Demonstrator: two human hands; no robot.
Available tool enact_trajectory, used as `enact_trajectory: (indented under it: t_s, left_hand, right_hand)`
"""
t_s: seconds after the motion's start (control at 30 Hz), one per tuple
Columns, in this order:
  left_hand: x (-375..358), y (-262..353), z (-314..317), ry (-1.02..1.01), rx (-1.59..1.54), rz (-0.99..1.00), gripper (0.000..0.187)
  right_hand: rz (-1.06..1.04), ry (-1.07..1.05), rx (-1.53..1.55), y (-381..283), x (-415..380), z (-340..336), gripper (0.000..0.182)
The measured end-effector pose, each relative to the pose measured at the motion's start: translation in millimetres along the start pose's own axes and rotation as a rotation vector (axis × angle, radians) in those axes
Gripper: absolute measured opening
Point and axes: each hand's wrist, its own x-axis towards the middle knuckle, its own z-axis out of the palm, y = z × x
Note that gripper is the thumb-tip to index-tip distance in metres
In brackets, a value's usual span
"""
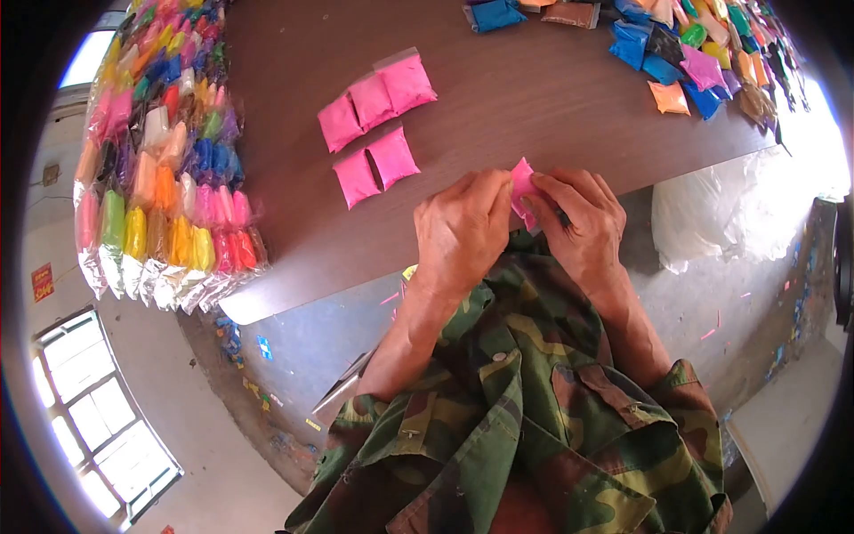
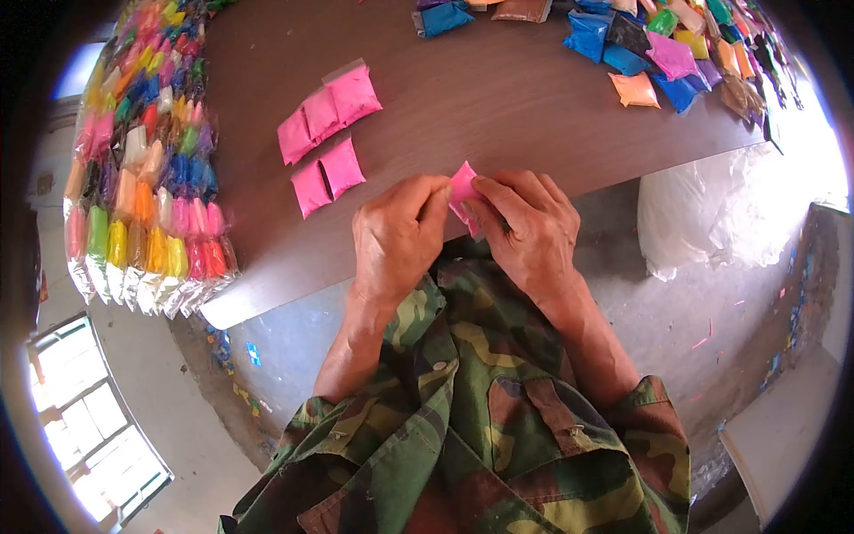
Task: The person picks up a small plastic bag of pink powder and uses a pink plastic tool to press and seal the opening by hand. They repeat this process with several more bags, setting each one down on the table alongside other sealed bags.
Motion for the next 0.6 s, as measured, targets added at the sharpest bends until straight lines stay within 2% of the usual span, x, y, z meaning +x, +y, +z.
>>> enact_trajectory:
  t_s: [0.3,0.5,0.6]
  left_hand:
    - [-3.2,-12.4,1.3,-0.022,-0.011,-0.127,0.004]
    - [-25.8,-18.2,2.5,0.077,-0.019,-0.002,0.002]
    - [-25.4,-27.3,1.4,0.039,0.049,-0.156,0.004]
  right_hand:
    - [-0.024,0.025,0.012,1.4,0.1,0.3,0.023]
    - [-0.029,0.039,0.015,2.9,0.1,3.0,0.024]
    - [-0.032,0.043,0.023,2.1,0.7,3.2,0.023]
